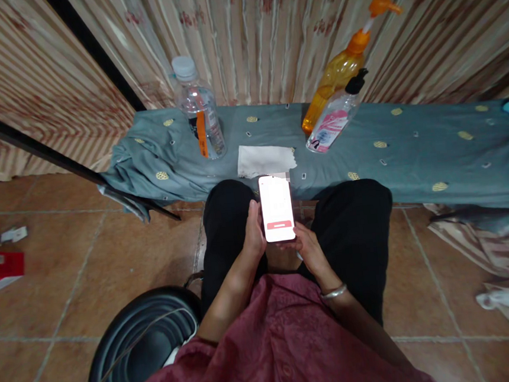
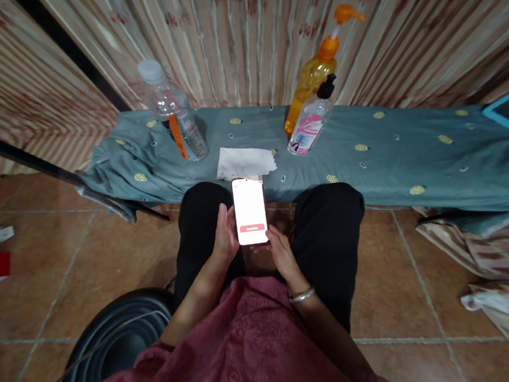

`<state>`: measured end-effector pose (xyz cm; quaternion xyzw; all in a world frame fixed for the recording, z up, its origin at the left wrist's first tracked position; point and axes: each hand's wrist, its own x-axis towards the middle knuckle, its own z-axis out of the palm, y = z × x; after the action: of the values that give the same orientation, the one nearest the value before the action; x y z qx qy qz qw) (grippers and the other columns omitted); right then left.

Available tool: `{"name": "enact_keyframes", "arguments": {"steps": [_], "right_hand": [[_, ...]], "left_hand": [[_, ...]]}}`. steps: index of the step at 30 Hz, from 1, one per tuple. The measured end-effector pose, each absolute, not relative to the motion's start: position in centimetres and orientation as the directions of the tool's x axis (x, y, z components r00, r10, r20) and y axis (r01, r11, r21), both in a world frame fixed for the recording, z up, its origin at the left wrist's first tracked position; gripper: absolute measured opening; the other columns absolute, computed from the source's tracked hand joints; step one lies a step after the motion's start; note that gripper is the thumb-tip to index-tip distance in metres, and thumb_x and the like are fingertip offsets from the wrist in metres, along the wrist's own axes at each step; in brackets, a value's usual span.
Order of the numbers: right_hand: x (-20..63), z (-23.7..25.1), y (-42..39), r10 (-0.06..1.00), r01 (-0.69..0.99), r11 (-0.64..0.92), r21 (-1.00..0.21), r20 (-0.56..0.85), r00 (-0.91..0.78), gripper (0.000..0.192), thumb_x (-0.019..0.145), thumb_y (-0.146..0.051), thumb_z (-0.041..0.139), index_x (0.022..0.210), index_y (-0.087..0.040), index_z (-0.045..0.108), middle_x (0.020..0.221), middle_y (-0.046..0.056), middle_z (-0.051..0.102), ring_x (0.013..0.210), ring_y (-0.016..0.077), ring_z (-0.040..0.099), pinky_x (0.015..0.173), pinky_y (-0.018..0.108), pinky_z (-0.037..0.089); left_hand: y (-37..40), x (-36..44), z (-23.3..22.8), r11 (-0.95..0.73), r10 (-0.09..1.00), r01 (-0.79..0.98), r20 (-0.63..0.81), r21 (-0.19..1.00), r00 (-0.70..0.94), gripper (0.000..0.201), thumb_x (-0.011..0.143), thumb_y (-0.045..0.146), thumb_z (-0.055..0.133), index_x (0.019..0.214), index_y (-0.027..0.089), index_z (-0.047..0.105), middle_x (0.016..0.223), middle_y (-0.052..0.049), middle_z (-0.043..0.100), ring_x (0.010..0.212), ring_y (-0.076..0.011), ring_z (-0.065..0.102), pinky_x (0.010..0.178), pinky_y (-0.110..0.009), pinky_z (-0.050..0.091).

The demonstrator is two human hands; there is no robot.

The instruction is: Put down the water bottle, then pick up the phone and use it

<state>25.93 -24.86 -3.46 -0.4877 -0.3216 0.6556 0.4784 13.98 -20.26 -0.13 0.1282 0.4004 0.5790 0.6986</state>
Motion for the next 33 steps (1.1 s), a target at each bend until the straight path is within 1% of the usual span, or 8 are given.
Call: {"name": "enact_keyframes", "arguments": {"steps": [6,9,13,15,17,21,26,33], "right_hand": [[25.9,-3.5,-25.0,0.947,-0.292,-0.32,-0.901,-0.308,-0.09,0.05,0.071,-0.062,0.066,0.085,-0.014,0.059,0.096,0.009,0.057,0.069,0.0212,0.057,0.051,0.029,0.051],[26.1,-4.0,-24.9,0.949,-0.247,-0.313,-0.917,-0.31,-0.054,0.053,0.071,-0.064,0.064,0.087,-0.013,0.059,0.101,0.01,0.056,0.074,0.0222,0.057,0.052,0.029,0.05],[26.4,-4.1,-24.5,0.972,-0.07,-0.222,-0.973,-0.226,0.06,0.053,0.078,-0.06,0.06,0.098,-0.012,0.06,0.101,0.008,0.057,0.091,0.0226,0.055,0.069,0.027,0.049],[26.4,-3.9,-24.1,0.984,-0.033,-0.163,-0.986,-0.165,0.06,0.05,0.081,-0.056,0.059,0.103,-0.012,0.059,0.102,0.006,0.058,0.093,0.0215,0.054,0.077,0.026,0.047],[26.1,-3.5,-23.6,0.989,-0.088,-0.141,-0.986,-0.145,0.037,0.051,0.08,-0.054,0.062,0.108,-0.012,0.056,0.106,0.007,0.057,0.094,0.0216,0.055,0.079,0.026,0.046],[25.5,-3.2,-22.9,0.978,-0.207,-0.2,-0.958,-0.208,0.016,0.061,0.071,-0.052,0.07,0.112,-0.011,0.051,0.11,0.01,0.056,0.097,0.0247,0.057,0.079,0.028,0.049],[25.3,-3.3,-22.9,0.975,-0.162,-0.209,-0.964,-0.219,0.047,0.061,0.068,-0.051,0.072,0.11,-0.011,0.053,0.108,0.01,0.057,0.093,0.0249,0.058,0.076,0.03,0.05],[25.0,-3.8,-22.8,0.957,-0.176,-0.249,-0.952,-0.27,0.106,0.068,0.062,-0.053,0.076,0.11,-0.011,0.054,0.108,0.011,0.058,0.092,0.0262,0.059,0.076,0.031,0.05]], "left_hand": [[-20.3,14.0,-0.2,0.293,0.921,-0.687,-0.389,0.665,0.017,0.055,0.079,0.062,0.052,0.091,0.011,0.07,0.085,-0.009,0.075,0.098,-0.0273,0.067,0.084,-0.033,0.05],[-20.3,14.0,-0.1,0.292,0.922,-0.69,-0.387,0.662,0.019,0.056,0.08,0.061,0.051,0.094,0.01,0.069,0.089,-0.01,0.075,0.1,-0.028,0.066,0.084,-0.033,0.05],[-20.4,14.0,0.0,0.312,0.914,-0.716,-0.403,0.624,0.047,0.056,0.081,0.059,0.052,0.101,0.01,0.068,0.094,-0.01,0.075,0.101,-0.0284,0.066,0.085,-0.034,0.05],[-20.5,14.2,-0.1,0.325,0.907,-0.722,-0.418,0.61,0.055,0.055,0.082,0.058,0.052,0.103,0.01,0.068,0.095,-0.01,0.075,0.101,-0.0285,0.066,0.086,-0.034,0.05],[-20.5,14.3,-0.1,0.343,0.9,-0.72,-0.43,0.604,0.068,0.054,0.083,0.057,0.051,0.103,0.01,0.069,0.094,-0.01,0.075,0.102,-0.0287,0.066,0.087,-0.035,0.05],[-20.8,14.6,-0.3,0.364,0.898,-0.714,-0.43,0.599,0.096,0.053,0.08,0.057,0.054,0.1,0.01,0.07,0.095,-0.012,0.075,0.106,-0.0304,0.064,0.09,-0.037,0.049],[-21.1,14.8,-0.7,0.353,0.904,-0.698,-0.419,0.623,0.083,0.053,0.076,0.057,0.059,0.096,0.009,0.07,0.093,-0.012,0.075,0.106,-0.0308,0.064,0.091,-0.038,0.049],[-21.2,14.9,-1.1,0.364,0.905,-0.668,-0.416,0.649,0.088,0.051,0.074,0.06,0.061,0.091,0.013,0.071,0.089,-0.01,0.075,0.102,-0.0296,0.066,0.089,-0.037,0.05]]}}
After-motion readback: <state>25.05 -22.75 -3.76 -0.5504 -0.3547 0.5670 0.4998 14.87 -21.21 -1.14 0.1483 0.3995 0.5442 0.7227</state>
